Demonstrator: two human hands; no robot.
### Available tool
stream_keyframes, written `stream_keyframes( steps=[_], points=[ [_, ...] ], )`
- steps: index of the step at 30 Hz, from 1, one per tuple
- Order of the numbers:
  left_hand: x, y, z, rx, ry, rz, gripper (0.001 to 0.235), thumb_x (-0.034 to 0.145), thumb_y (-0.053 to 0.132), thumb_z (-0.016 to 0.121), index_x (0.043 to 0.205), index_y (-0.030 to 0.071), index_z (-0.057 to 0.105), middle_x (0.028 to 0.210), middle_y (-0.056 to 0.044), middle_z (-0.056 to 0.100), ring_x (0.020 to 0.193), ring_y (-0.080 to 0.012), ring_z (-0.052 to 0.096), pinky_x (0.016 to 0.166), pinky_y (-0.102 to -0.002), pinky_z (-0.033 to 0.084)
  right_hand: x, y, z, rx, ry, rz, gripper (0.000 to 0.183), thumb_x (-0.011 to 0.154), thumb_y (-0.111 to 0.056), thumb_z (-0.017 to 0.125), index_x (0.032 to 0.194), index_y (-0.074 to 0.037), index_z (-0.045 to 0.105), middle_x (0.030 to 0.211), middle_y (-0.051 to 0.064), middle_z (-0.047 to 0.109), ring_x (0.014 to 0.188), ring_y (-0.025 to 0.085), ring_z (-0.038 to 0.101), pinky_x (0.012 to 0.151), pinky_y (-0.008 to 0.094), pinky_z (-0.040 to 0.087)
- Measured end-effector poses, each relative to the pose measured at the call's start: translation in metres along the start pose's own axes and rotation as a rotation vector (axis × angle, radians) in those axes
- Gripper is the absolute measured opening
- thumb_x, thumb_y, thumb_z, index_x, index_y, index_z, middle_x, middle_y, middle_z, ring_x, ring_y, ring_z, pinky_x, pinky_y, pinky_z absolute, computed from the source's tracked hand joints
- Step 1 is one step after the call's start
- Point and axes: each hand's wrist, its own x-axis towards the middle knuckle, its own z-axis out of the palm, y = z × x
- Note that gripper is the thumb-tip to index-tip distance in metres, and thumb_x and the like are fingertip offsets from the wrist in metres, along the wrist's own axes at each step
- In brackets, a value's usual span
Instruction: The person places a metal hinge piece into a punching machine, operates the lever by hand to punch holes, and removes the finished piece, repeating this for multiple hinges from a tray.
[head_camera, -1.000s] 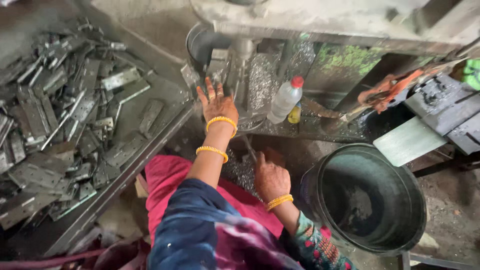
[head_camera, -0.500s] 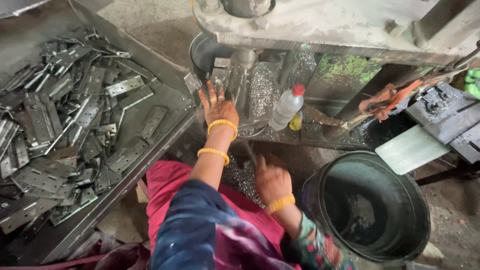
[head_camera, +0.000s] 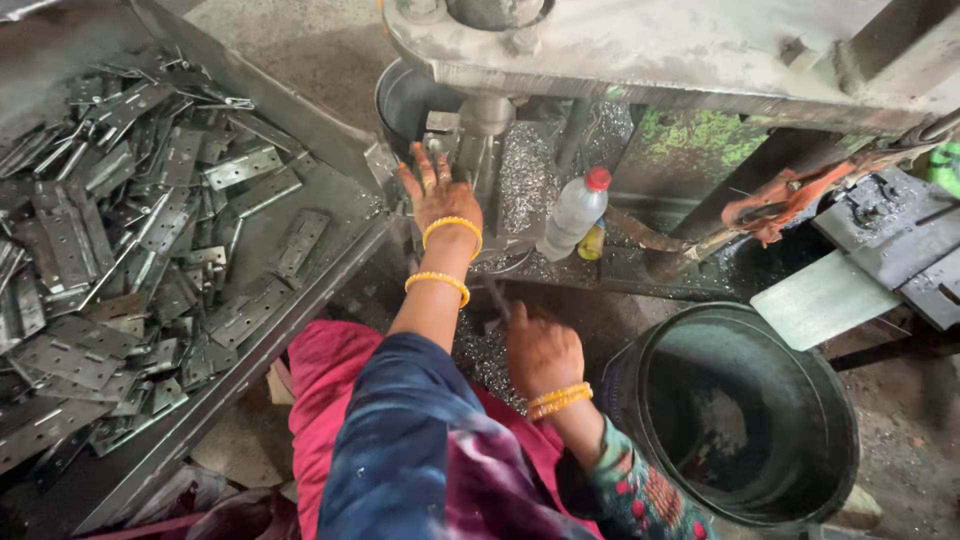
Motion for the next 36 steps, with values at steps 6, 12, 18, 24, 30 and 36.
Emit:
stream_keyframes(
  steps=[6,12,18,24,30,36],
  points=[
    [0.015,0.009,0.004,-0.072,0.09,-0.026,0.046,0.102,0.031,0.038,0.144,0.027,0.057,0.168,-0.003,0.021,0.156,-0.0399,-0.007,0.119,-0.064,-0.01,-0.043,-0.019,0.005,0.084,-0.087,0.199,0.056,0.091,-0.032,0.056,0.142,-0.007,0.056,0.08,0.014,0.07,0.058,0.034,0.07,0.045,0.048,0.055],
    [0.016,0.005,0.009,0.023,0.047,-0.004,0.047,0.102,0.029,0.04,0.143,0.02,0.059,0.17,-0.002,0.021,0.157,-0.0407,-0.007,0.119,-0.066,-0.01,-0.032,-0.009,0.006,0.262,-0.231,0.221,0.042,0.094,-0.027,0.055,0.132,-0.007,0.057,0.078,0.016,0.071,0.067,0.037,0.071,0.057,0.051,0.054],
    [-0.052,-0.009,0.027,-0.192,0.221,0.106,0.055,0.095,0.053,0.055,0.131,0.014,0.066,0.164,-0.011,0.033,0.156,-0.0394,0.006,0.121,-0.064,-0.003,0.01,0.005,-0.012,-0.1,0.236,-0.233,0.038,0.093,-0.016,0.057,0.121,0.008,0.062,0.078,0.011,0.071,0.074,0.029,0.071,0.061,0.044,0.054],
    [-0.096,-0.047,0.045,-0.286,0.572,0.339,0.042,0.075,0.028,0.082,0.111,0.012,0.069,0.131,-0.008,0.063,0.133,-0.0294,0.049,0.12,-0.058,0.02,0.022,-0.006,-0.02,0.025,0.129,-0.124,0.051,0.09,-0.032,0.061,0.116,0.012,0.063,0.077,0.015,0.071,0.072,0.032,0.072,0.06,0.046,0.054],
    [-0.046,-0.001,-0.015,-0.454,0.798,0.121,0.038,0.075,0.028,0.075,0.109,0.011,0.073,0.112,-0.012,0.07,0.115,-0.0307,0.055,0.107,-0.051,0.031,0.028,-0.004,-0.024,0.174,-0.136,-0.006,0.047,0.093,-0.038,0.061,0.11,0.006,0.063,0.077,0.017,0.072,0.074,0.036,0.072,0.063,0.05,0.055],
    [-0.03,0.007,0.022,-0.261,0.378,0.031,0.029,0.098,0.027,0.054,0.112,0.014,0.075,0.123,-0.011,0.068,0.127,-0.0314,0.053,0.111,-0.052,0.03,0.03,-0.001,-0.038,0.062,-0.118,-0.044,0.051,0.092,-0.047,0.063,0.106,0.002,0.062,0.079,0.019,0.073,0.075,0.036,0.073,0.064,0.048,0.057]
  ],
)
